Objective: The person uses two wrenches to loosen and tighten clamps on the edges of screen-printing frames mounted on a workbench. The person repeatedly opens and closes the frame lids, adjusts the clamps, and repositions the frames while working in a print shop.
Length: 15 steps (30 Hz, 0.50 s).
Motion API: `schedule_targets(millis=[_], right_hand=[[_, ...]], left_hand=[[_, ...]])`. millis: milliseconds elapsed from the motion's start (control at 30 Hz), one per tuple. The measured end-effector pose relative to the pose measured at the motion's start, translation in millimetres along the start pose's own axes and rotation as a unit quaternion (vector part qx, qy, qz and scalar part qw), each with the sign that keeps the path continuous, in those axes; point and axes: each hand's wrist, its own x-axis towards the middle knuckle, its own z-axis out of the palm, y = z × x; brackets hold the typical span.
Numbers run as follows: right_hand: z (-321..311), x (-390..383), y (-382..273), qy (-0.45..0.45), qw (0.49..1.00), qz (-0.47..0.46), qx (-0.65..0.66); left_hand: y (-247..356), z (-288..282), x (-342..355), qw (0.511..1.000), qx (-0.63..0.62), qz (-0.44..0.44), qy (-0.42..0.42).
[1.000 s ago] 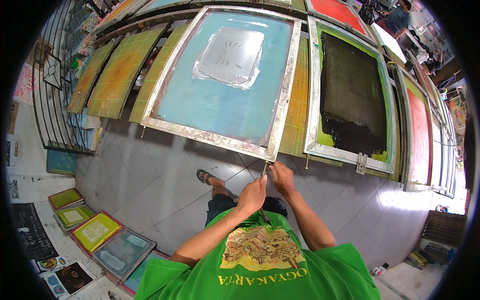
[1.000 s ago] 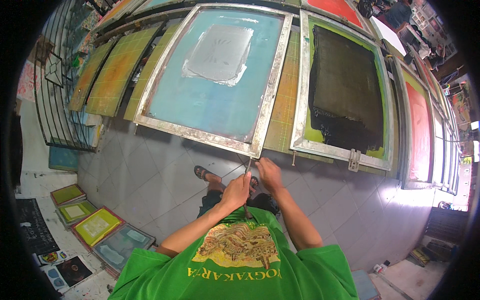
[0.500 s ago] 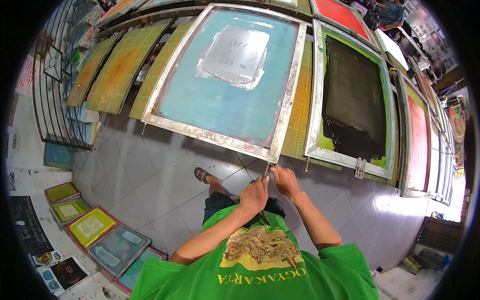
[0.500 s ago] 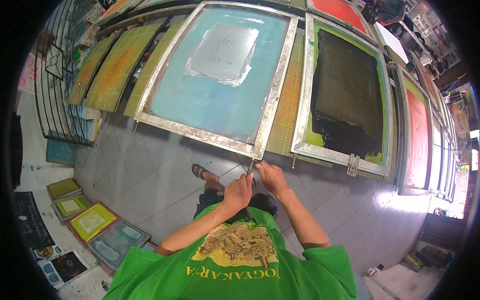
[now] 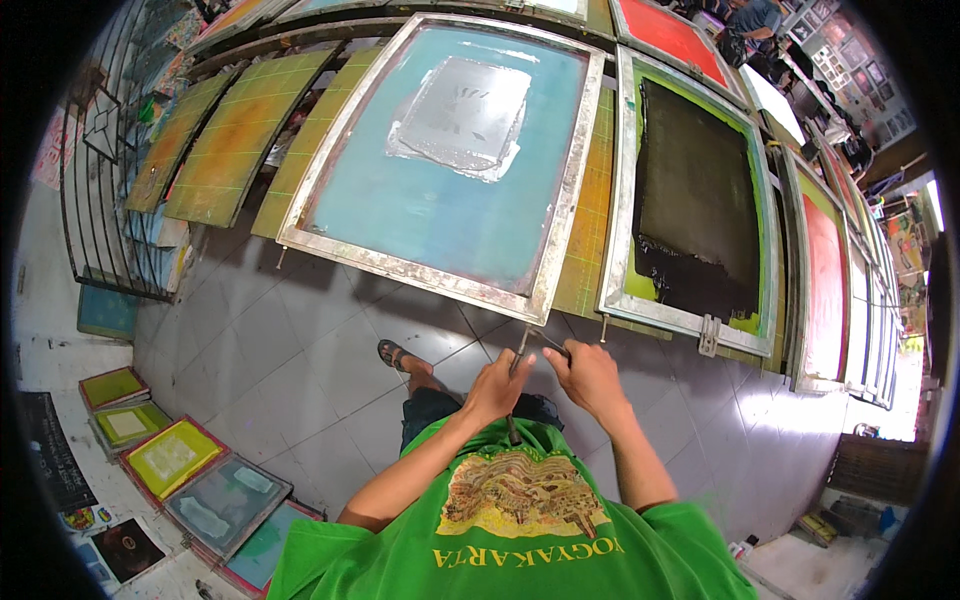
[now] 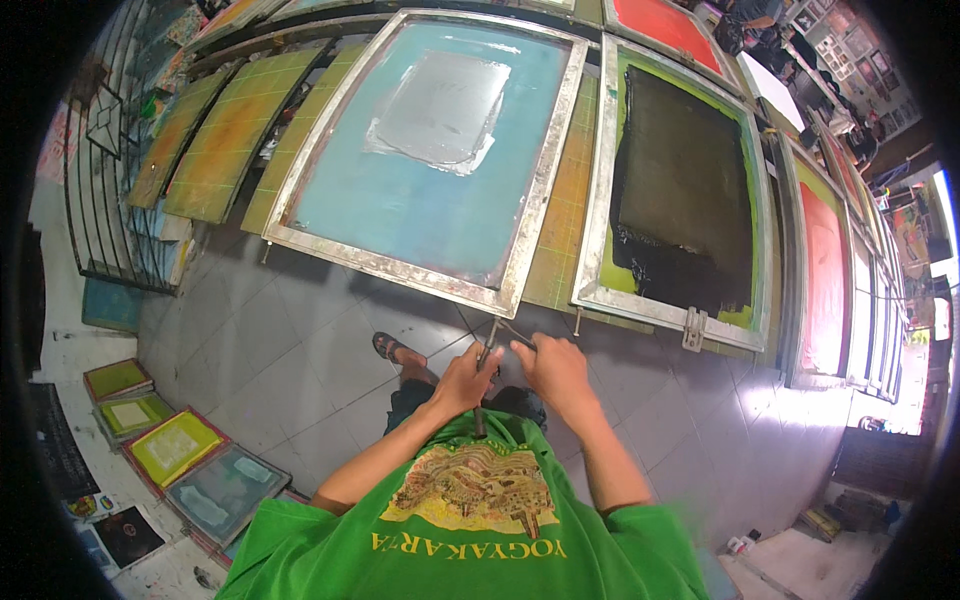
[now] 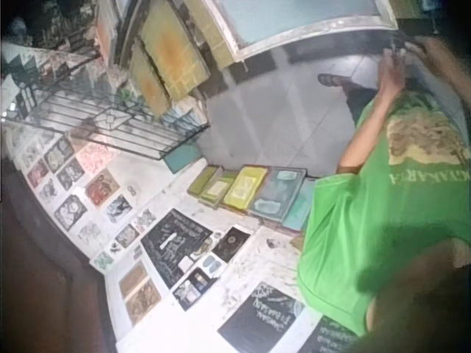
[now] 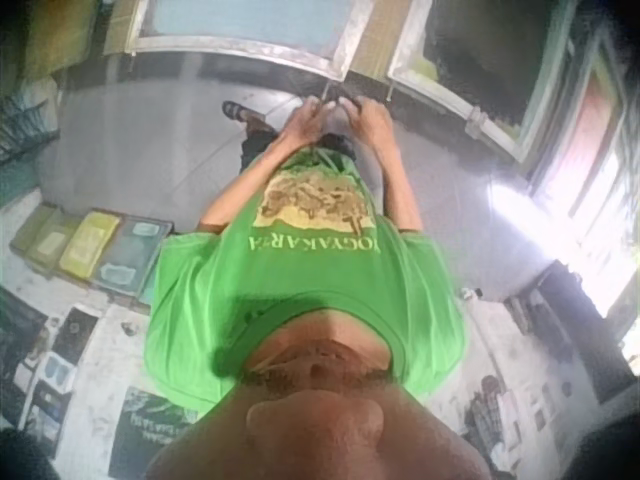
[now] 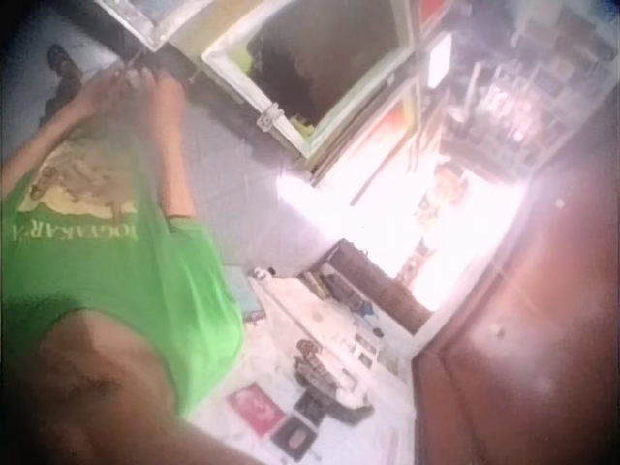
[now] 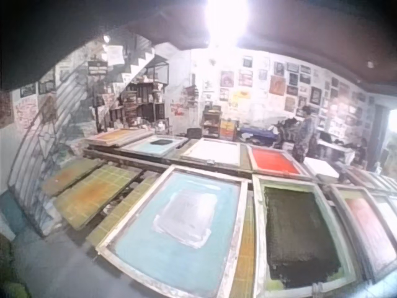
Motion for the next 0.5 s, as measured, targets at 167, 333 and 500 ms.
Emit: schedule_targets(millis=[167, 333, 500], right_hand=[[42, -29, -13, -0.057, 0.919, 0.176, 0.347], [80, -63, -20, -0.059, 0.777, 0.167, 0.604], [106, -89, 6, -0.079, 0.725, 0.049, 0.682]], left_hand=[[-10, 9, -4, 0.961, -0.277, -0.022, -0.011], [7, 10, -10, 0.95, -0.302, -0.081, 0.01], [5, 12, -13, 0.952, -0.29, -0.08, -0.05]])
